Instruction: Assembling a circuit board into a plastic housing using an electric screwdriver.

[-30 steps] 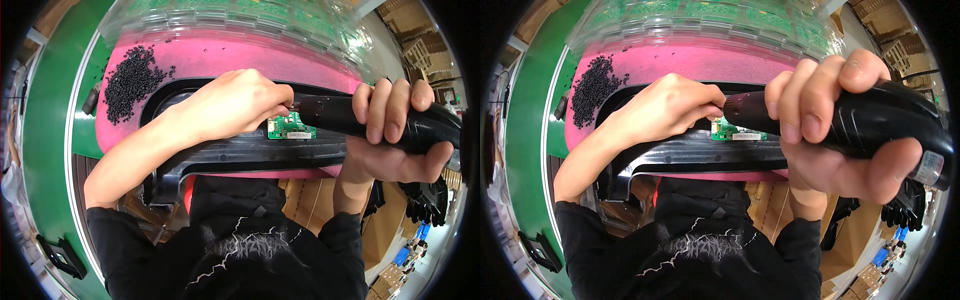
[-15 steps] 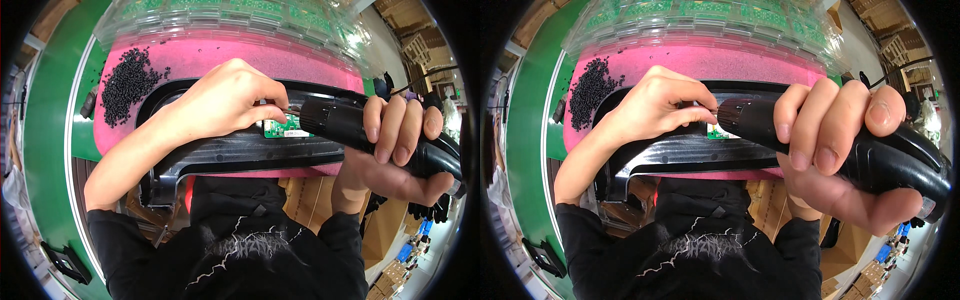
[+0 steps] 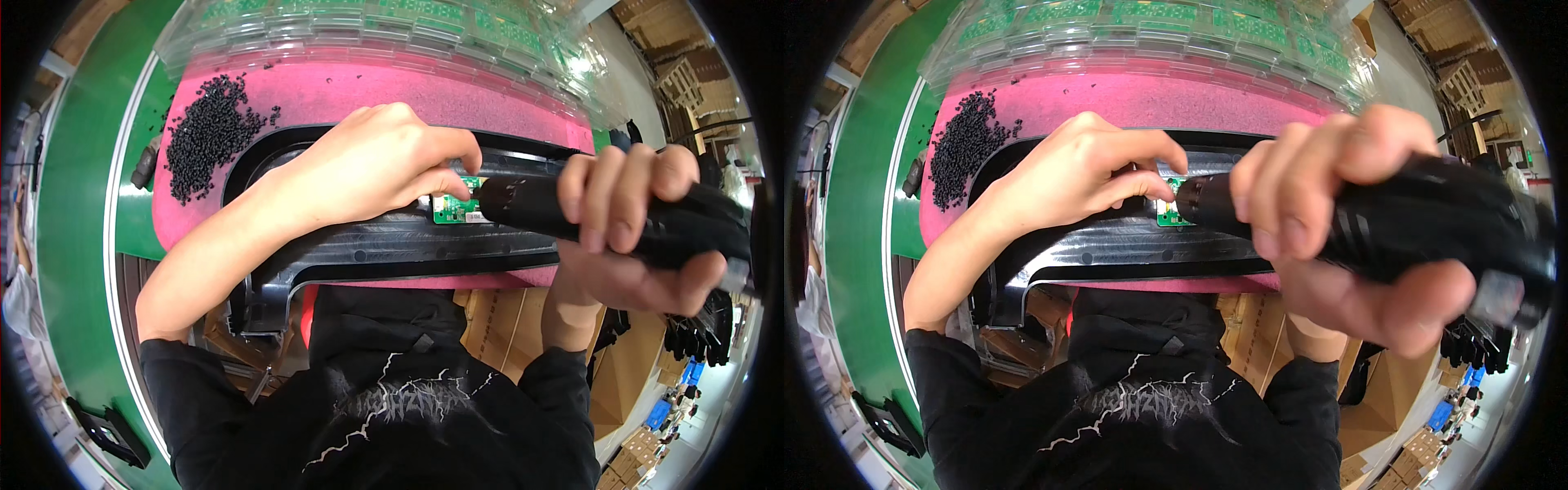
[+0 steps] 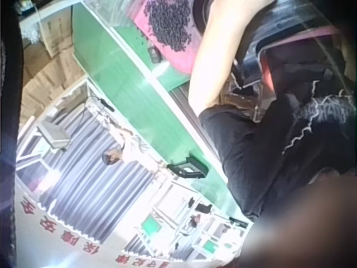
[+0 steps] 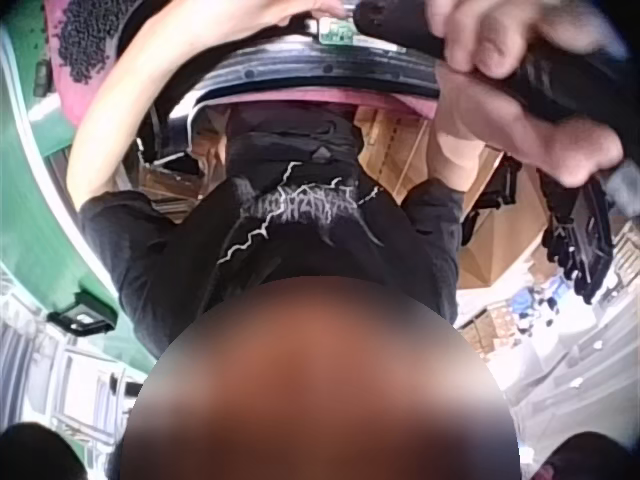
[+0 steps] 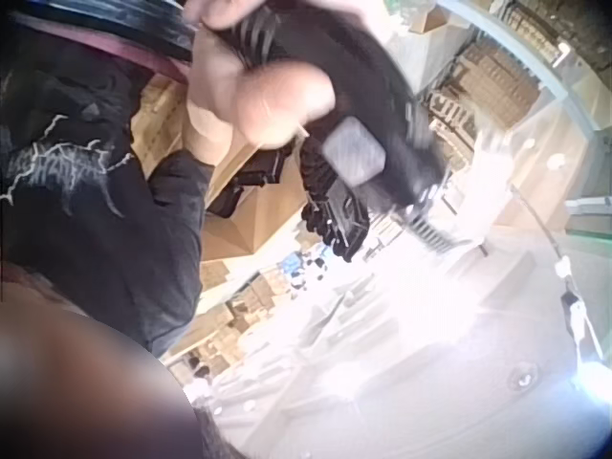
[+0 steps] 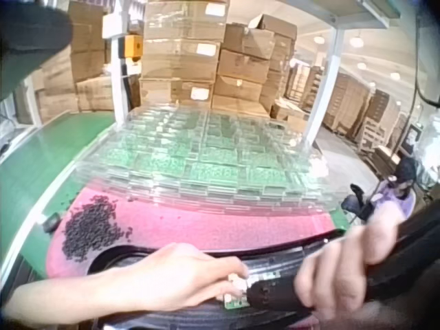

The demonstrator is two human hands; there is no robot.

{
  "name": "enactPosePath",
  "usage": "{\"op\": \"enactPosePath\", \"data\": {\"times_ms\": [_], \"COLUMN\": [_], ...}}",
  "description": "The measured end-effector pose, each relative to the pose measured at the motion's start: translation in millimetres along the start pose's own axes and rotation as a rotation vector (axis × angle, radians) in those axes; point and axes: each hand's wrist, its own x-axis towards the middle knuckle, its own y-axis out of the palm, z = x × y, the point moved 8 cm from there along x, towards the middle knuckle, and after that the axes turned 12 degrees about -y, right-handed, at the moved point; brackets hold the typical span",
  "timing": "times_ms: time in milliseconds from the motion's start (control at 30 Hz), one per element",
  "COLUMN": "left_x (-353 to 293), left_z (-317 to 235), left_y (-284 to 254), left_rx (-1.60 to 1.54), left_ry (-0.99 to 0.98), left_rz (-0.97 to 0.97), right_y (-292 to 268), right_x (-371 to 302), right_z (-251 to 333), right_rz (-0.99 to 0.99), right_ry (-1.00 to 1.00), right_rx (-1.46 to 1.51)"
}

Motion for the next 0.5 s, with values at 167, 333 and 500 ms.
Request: {"op": "enactPosePath", "data": {"times_ms": [167, 333, 500], "left_x": [-2, -4, -7], "left_z": [9, 7, 0], "left_y": [-3, -12, -12], "left_rx": [0.245, 0.188, 0.185], "left_ry": [-0.101, -0.097, 0.005], "left_rz": [-0.078, -0.21, -0.24], "right_y": [3, 8, 20], "right_x": [-18, -30, -28], "right_z": [-22, -33, -43], "right_rz": [-0.028, -0.169, 0.013], "right_ry": [0.088, 0.23, 0.261], "right_rx": [-0.032, -0.186, -0.12]}}
